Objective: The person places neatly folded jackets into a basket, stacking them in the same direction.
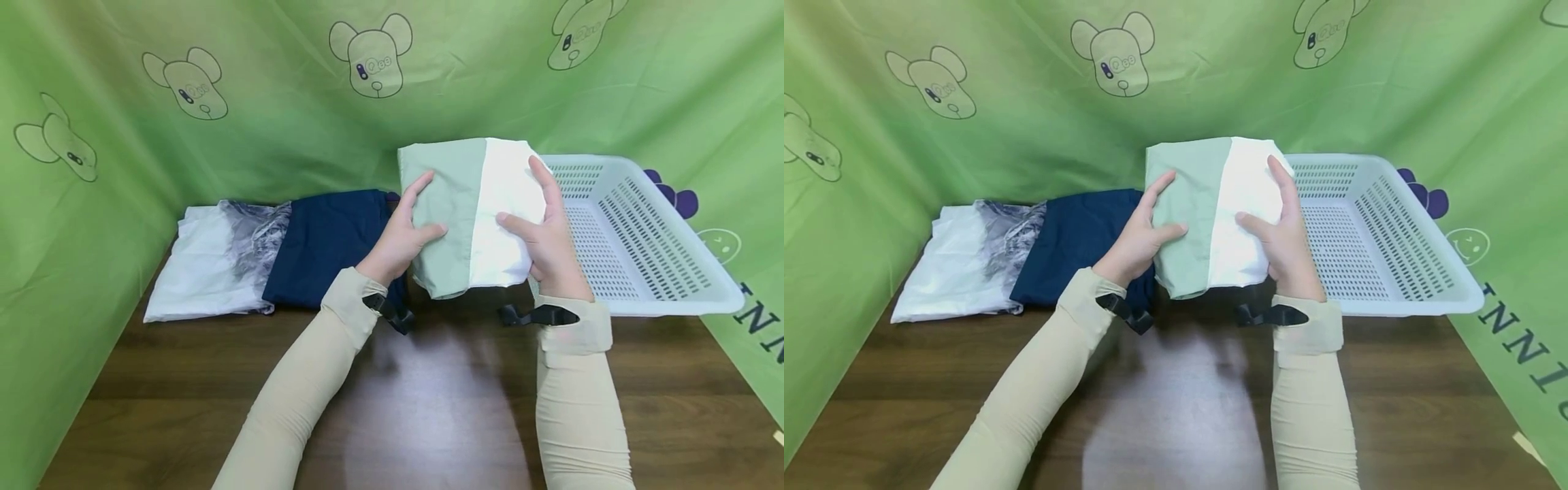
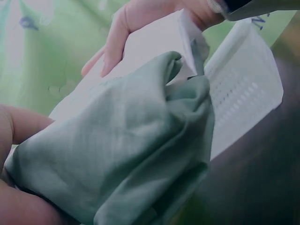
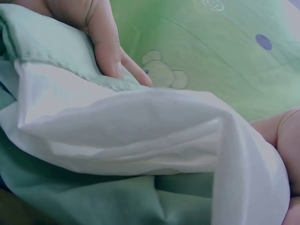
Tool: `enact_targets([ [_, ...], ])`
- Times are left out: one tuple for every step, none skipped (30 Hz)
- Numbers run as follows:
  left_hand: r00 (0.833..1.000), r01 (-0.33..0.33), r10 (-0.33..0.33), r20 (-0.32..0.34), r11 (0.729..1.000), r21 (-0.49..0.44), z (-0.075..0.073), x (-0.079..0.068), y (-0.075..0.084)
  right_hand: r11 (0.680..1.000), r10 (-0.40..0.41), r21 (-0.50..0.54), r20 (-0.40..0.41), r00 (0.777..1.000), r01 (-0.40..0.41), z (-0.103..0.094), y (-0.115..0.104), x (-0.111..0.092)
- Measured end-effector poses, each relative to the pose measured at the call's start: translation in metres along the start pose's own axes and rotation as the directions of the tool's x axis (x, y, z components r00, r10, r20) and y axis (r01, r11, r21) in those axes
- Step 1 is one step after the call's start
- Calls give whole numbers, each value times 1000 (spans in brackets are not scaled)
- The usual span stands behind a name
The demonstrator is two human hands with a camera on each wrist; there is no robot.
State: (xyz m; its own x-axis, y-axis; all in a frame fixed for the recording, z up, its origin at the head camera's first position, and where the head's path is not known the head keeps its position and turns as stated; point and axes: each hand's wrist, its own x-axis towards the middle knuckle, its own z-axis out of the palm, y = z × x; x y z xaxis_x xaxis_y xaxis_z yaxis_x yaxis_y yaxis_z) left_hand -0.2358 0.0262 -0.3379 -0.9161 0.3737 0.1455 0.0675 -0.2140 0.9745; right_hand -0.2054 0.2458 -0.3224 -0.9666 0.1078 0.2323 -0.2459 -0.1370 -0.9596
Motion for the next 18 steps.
enact_targets([
  [1000, -9, 9, 6, 1000, 1, 4, 0, 2, 1000, -6, 20, 5, 1000, 6, -3, -3, 0],
  [1000, -17, 17, 12, 1000, 2, 7, 1, 3, 999, -16, 39, 9, 1000, 16, -6, -7, 0],
  [999, -30, 30, 20, 1000, 1, 11, 2, 5, 998, -22, 61, 10, 1000, 21, -9, -10, 0],
  [999, -42, 42, 27, 999, 1, 15, 3, 6, 997, -27, 67, 7, 1000, 27, -13, -13, 0],
  [998, -56, 56, 35, 998, 4, 19, 4, 7, 997, -34, 76, 2, 999, 34, -16, -16, 0],
  [997, -70, 69, 41, 998, 10, 23, 5, 8, 995, -32, 89, -4, 999, 33, -19, -19, 1],
  [995, -84, 83, 49, 996, 13, 27, 6, 9, 994, -31, 100, -10, 999, 32, -23, -22, 1],
  [994, -95, 94, 55, 995, 18, 31, 7, 10, 994, -32, 100, -17, 999, 34, -26, -25, 1],
  [993, -106, 105, 60, 994, 22, 35, 8, 11, 995, -29, 99, -21, 999, 31, -29, -28, 0],
  [992, -113, 111, 64, 993, 30, 39, 9, 12, 995, -32, 99, -23, 999, 34, -33, -30, 0],
  [991, -120, 117, 69, 992, 39, 43, 10, 13, 993, -34, 109, -23, 999, 36, -36, -33, 0],
  [990, -124, 121, 75, 991, 43, 47, 11, 13, 993, -36, 111, -23, 999, 38, -40, -35, 0],
  [989, -131, 127, 81, 990, 47, 50, 12, 14, 993, -41, 109, -24, 999, 43, -45, -37, 0],
  [987, -137, 132, 87, 989, 49, 54, 13, 16, 992, -44, 120, -23, 999, 46, -49, -39, 0],
  [986, -143, 138, 93, 988, 49, 58, 14, 16, 991, -47, 125, -23, 999, 50, -54, -42, 0],
  [985, -148, 143, 99, 988, 47, 62, 16, 17, 990, -50, 133, -25, 998, 53, -58, -43, 0],
  [983, -155, 149, 106, 987, 46, 66, 18, 17, 989, -51, 141, -28, 998, 55, -63, -45, 0],
  [982, -160, 154, 111, 986, 45, 70, 19, 17, 988, -52, 146, -32, 998, 56, -67, -47, 1],
])
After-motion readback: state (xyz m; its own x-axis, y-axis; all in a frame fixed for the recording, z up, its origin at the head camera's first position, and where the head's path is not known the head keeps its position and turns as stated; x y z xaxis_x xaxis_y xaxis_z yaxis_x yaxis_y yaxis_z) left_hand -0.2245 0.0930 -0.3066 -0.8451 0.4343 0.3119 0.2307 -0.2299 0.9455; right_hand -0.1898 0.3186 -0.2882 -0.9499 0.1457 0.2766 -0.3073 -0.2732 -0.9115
